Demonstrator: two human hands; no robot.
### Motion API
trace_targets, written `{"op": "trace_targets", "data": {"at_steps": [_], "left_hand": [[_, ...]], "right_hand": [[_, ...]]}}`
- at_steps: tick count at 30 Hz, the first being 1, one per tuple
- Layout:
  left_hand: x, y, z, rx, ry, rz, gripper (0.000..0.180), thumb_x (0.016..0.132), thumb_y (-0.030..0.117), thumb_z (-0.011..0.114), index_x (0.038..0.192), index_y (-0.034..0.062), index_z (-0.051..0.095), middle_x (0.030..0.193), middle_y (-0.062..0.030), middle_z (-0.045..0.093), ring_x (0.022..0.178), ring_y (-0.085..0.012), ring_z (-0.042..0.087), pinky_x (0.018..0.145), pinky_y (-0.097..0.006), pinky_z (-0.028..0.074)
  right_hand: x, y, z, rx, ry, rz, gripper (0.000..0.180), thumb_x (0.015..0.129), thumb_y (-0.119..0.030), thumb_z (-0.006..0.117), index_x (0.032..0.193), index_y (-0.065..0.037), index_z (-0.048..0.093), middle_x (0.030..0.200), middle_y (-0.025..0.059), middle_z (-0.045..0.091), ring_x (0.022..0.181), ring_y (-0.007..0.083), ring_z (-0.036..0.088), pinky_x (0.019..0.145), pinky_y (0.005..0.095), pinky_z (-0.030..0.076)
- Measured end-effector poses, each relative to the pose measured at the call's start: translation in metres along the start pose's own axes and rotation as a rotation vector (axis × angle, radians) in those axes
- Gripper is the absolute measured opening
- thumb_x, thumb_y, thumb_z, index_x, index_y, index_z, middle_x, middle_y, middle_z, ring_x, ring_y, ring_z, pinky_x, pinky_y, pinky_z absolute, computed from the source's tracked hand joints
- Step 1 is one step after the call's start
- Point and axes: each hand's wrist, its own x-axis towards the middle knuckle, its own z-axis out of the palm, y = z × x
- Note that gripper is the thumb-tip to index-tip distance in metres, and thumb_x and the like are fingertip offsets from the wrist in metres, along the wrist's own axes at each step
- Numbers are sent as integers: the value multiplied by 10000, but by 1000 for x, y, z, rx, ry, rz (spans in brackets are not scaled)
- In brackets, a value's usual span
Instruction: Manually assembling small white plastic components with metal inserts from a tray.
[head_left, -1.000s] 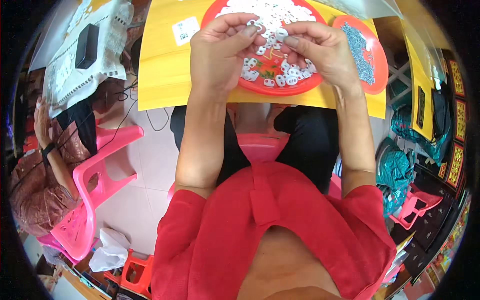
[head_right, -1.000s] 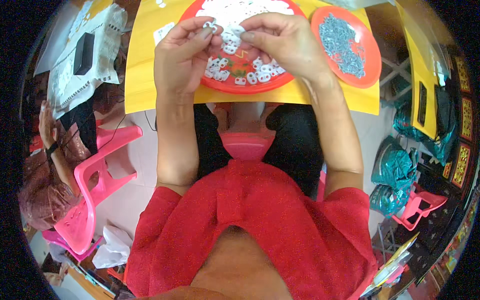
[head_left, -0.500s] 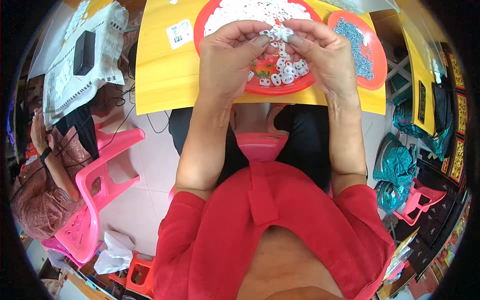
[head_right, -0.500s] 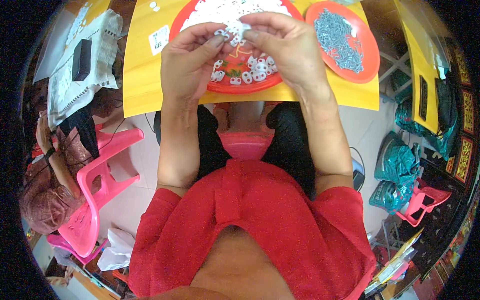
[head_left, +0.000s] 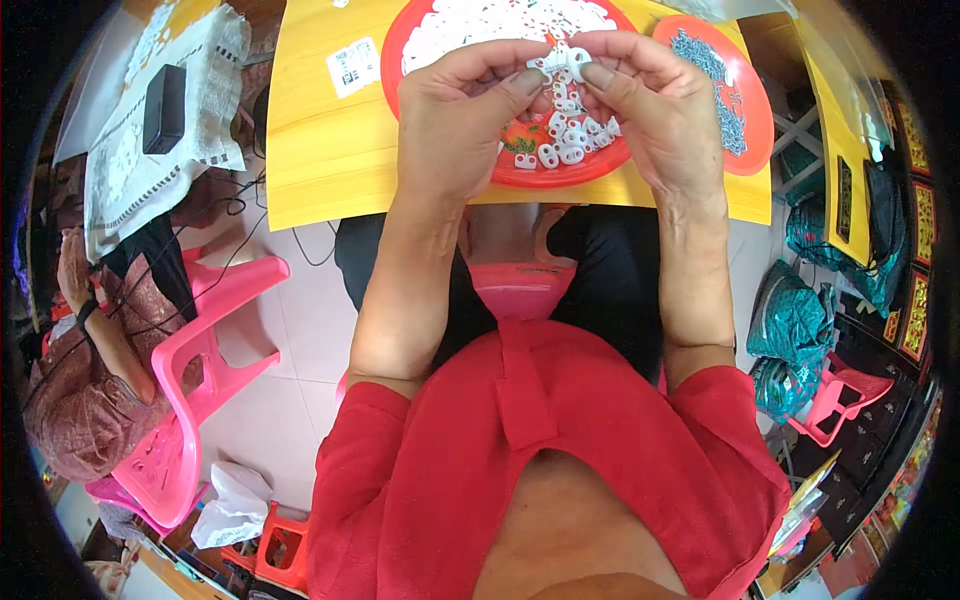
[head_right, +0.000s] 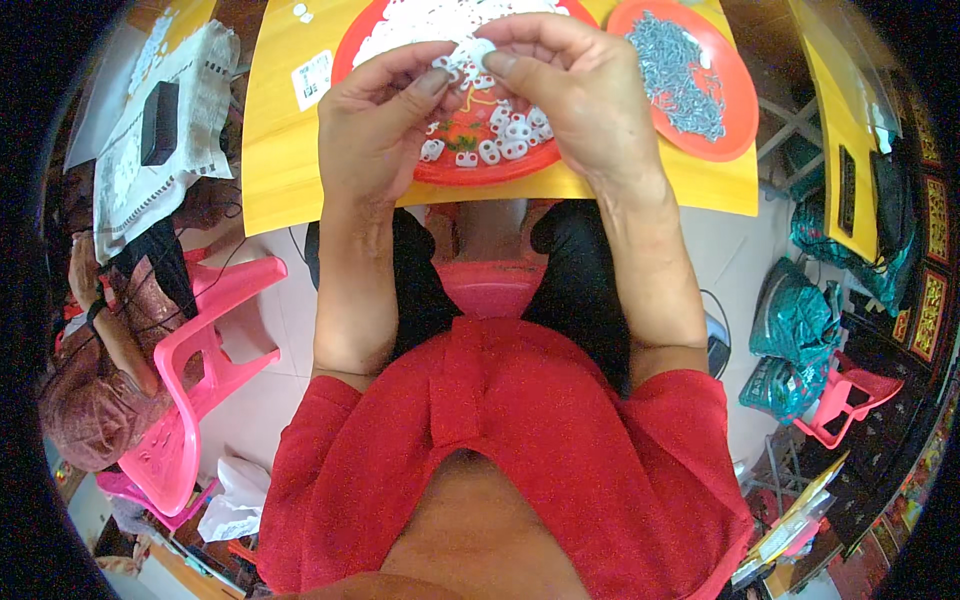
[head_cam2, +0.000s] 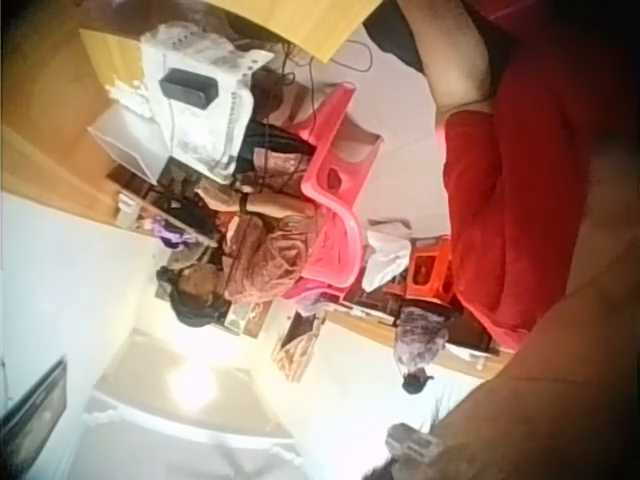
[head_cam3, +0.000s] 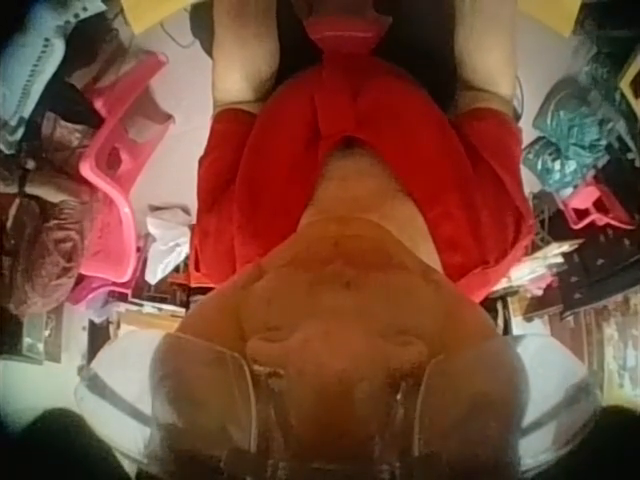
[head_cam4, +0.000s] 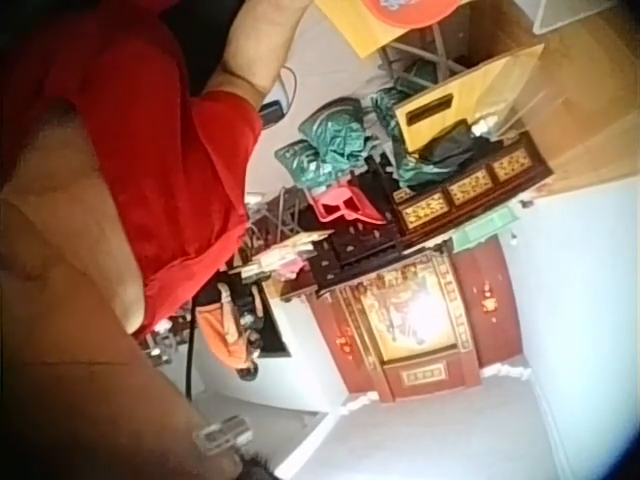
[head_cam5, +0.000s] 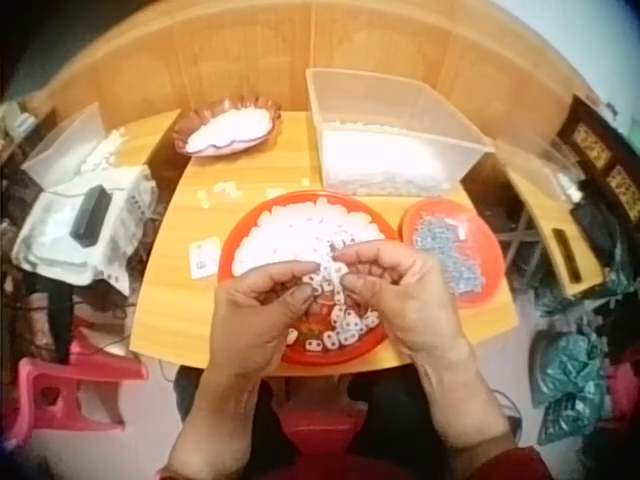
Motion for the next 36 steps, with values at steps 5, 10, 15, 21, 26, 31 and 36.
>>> {"op": "trace_targets", "data": {"at_steps": [5, 10, 15, 21, 26, 31, 36], "left_hand": [[-1, 1, 0, 102, -16, 15, 175, 771, -27, 591, 942, -19, 628, 739, -61, 622, 640, -90, 581, 586, -182, 473], [-2, 1, 0, 131, -12, 6, 168, 770, -29, 588, 932, -19, 632, 752, -64, 628, 655, -88, 587, 603, -186, 482], [-3, 2, 1, 282, -3, 58, 161, 768, -25, 590, 923, -18, 634, 745, -62, 632, 660, -85, 591, 603, -191, 486], [-3, 2, 4, 271, 22, 74, 145, 768, -16, 596, 908, -22, 637, 739, -60, 634, 664, -81, 593, 599, -187, 485], [-1, -1, 2, 200, -14, 117, 171, 767, -26, 601, 938, -30, 614, 762, -69, 630, 680, -91, 595, 595, -201, 496], [2, -6, -2, 50, -129, 110, 199, 769, -11, 613, 967, -28, 604, 779, -63, 621, 677, -91, 587, 592, -196, 489], [0, -6, 0, 12, -199, 171, 246, 772, 4, 616, 1016, -8, 601, 812, -52, 603, 710, -89, 560, 626, -179, 449]], "right_hand": [[0, 1, 0, 87, 6, 5, 173, 765, -5, 604, 935, 24, 600, 806, 59, 628, 653, 72, 570, 540, 167, 428], [-1, -1, 2, -28, 32, -4, 163, 765, -1, 604, 924, 28, 601, 783, 56, 625, 661, 67, 568, 559, 165, 439], [-3, -7, 9, -155, 78, -30, 149, 762, 9, 599, 908, 36, 609, 772, 49, 623, 670, 69, 569, 581, 166, 450], [-3, -5, 13, -216, 57, -42, 120, 763, 5, 599, 877, 30, 626, 731, 40, 621, 641, 69, 566, 568, 170, 449], [-1, -2, 10, -133, 55, -43, 109, 761, 0, 602, 864, 28, 623, 723, 46, 619, 601, 69, 559, 536, 177, 444], [-2, -7, 5, 12, 9, 29, 124, 775, 9, 578, 898, 30, 583, 727, 51, 597, 587, 75, 530, 516, 185, 408], [-5, -3, 8, 204, -5, 25, 85, 738, 21, 607, 823, 30, 607, 686, 62, 601, 550, 80, 537, 496, 189, 430]]}}
